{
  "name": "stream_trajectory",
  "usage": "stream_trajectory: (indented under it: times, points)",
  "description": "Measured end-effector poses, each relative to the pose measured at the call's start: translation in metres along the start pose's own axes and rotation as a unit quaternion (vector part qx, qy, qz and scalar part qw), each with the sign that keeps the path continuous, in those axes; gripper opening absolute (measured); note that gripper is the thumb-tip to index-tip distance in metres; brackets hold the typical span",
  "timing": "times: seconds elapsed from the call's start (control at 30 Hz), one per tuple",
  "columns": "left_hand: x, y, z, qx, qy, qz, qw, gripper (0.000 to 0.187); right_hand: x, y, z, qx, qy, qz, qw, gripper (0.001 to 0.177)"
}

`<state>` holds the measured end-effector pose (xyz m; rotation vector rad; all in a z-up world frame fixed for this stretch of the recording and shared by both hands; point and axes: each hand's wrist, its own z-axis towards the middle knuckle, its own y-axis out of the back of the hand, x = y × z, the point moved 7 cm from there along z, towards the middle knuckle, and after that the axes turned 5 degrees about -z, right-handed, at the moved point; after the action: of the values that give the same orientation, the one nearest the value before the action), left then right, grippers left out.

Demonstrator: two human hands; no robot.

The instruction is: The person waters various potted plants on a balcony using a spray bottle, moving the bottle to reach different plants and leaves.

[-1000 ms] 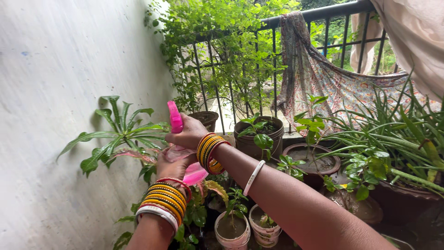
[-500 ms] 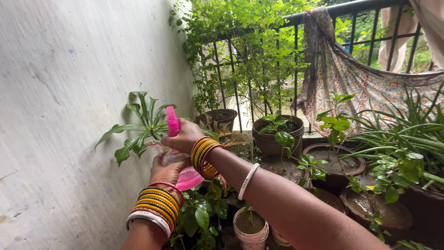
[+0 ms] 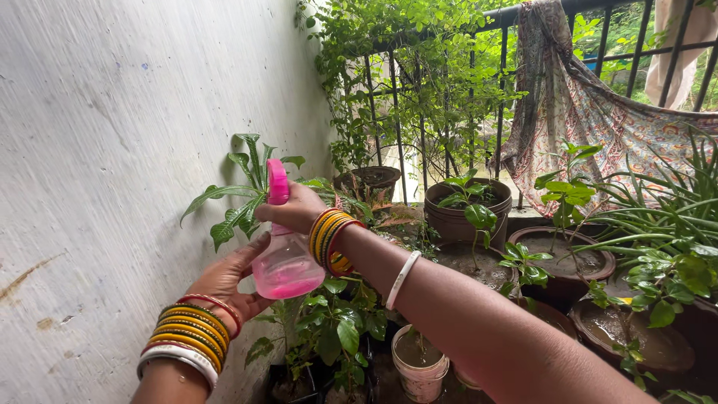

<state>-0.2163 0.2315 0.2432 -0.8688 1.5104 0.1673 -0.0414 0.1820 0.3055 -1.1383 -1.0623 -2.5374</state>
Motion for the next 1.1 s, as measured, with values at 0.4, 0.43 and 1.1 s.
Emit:
stream_trajectory:
  times: [0.4,0.43,1.1]
  points:
    - [0.007,-0.023,0.008,0.054,0.002,-0.001,0.999,0.054,-0.024,0.035,0.000,-0.003,-0.023,0.025,0.999,0.047]
    - [0.007,-0.027,0.010,0.076,-0.007,0.002,0.997,0.053,-0.029,0.038,0.000,-0.005,-0.042,0.014,0.999,0.047]
    - [0.056,-0.110,0.045,0.171,0.033,0.033,0.984,0.059,-0.090,0.111,-0.024,-0.028,-0.095,-0.012,0.995,0.042]
